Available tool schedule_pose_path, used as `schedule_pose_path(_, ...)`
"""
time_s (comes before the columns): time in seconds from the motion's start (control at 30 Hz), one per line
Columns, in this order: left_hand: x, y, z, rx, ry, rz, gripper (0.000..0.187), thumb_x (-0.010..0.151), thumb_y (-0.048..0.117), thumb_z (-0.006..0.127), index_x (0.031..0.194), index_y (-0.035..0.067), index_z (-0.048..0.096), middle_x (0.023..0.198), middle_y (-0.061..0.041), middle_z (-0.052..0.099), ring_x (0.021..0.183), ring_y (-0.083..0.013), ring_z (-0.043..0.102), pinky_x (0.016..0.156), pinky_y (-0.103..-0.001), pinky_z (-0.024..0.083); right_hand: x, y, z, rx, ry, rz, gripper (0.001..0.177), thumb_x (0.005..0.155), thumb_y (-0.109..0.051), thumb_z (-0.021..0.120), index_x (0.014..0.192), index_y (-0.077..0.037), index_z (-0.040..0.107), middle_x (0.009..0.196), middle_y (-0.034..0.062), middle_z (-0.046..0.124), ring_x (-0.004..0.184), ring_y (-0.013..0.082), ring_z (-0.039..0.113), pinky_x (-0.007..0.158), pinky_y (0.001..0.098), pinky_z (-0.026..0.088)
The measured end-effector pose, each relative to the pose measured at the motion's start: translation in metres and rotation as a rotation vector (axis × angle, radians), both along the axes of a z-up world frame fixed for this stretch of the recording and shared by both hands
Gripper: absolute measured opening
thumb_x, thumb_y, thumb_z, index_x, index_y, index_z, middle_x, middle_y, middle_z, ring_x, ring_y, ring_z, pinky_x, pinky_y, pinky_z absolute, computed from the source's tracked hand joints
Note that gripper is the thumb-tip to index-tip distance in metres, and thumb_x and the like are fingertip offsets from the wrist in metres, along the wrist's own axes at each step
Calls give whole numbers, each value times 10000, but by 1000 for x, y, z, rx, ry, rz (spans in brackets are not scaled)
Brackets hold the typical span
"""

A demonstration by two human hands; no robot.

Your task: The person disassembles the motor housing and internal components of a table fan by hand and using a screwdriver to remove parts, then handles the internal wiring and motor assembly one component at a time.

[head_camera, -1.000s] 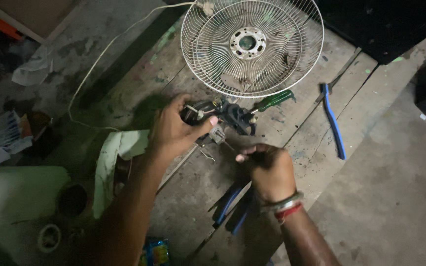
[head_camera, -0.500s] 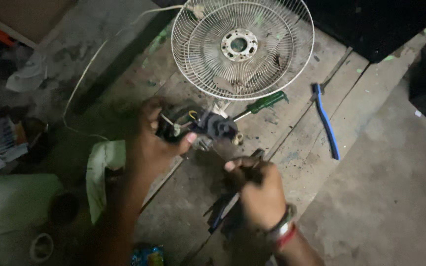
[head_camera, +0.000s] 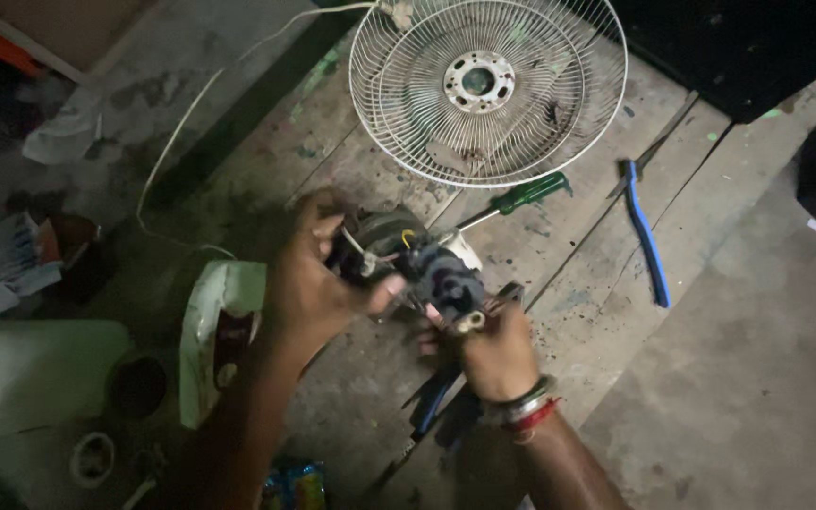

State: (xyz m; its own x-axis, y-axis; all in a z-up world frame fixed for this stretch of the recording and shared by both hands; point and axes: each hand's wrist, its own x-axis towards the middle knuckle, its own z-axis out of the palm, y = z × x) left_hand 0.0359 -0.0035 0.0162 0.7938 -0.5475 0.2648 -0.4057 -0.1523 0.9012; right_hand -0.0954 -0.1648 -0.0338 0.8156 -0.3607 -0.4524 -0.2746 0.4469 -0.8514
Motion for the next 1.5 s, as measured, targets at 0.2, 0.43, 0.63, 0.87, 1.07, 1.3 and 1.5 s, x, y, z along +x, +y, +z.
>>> schedule_pose_path(0.2, 0, 2, 8, -9, 103, -17, 936, 703, 300, 926, 1425, 31, 394, 1164, -159, 739, 1077, -220, 751, 948, -326, 610, 0, -10, -6, -197, -72, 76, 395, 805, -114, 835, 1129, 48, 677, 870, 89, 765, 712, 202, 724, 650, 345, 607)
schedule_pose_path(0.43, -2, 0, 7, 33, 70, 14, 1000, 655, 408, 939, 1400, 46, 377, 1209, -166, 709, 1080, -261, 760, 932, -357, 639, 10, -25, 25, -926, -484, 4, 1033, 668, -240, 895, 1468, 43, 306, 1432, 219, 503, 1239, 308, 598, 935, 406, 569)
schedule_pose_path(0.63, -13, 4, 1, 170, -34, 18, 1037, 610, 522, 943, 1376, 68, 413, 1207, -183, 692, 1123, -309, 744, 964, -432, 615, 24, -65, 43, -1494, -693, 386, 822, 693, -393, 862, 1359, -32, 543, 1317, 226, 617, 1274, 423, 567, 1067, 502, 460)
schedule_pose_path(0.87, -22, 6, -6, 393, -339, 99, 1209, 501, 594, 985, 1408, 88, 368, 1292, -172, 642, 1181, -390, 641, 1006, -569, 496, 29, -85, -4, -1585, -594, 556, 501, 752, -149, 747, 1218, -15, 619, 1144, 202, 680, 1152, 408, 609, 1020, 489, 489)
schedule_pose_path(1.07, -35, 7, -3, 459, -37, 26, 1141, 540, 592, 936, 1439, 156, 385, 1320, -102, 658, 1111, -298, 702, 985, -489, 559, 39, -98, -19, -1575, -485, 602, 580, 598, -94, 732, 1159, 33, 655, 1072, 277, 677, 1054, 479, 605, 896, 529, 495)
schedule_pose_path(1.3, -56, 7, -7, 260, -604, 48, 943, 613, 494, 964, 1320, 92, 485, 1281, -108, 685, 1103, -328, 712, 995, -507, 508, 45, -108, -13, -1747, -813, 687, 555, 589, -272, 801, 1076, -42, 666, 1041, 172, 711, 1039, 385, 670, 942, 483, 522)
schedule_pose_path(1.5, -53, 7, -12, 434, -432, -149, 956, 613, 423, 977, 1381, 93, 513, 1371, -112, 607, 1186, -322, 634, 1024, -483, 491, 53, -99, -5, -1853, -952, 612, 679, 510, -391, 831, 1057, -18, 681, 965, 176, 712, 983, 375, 662, 929, 513, 470)
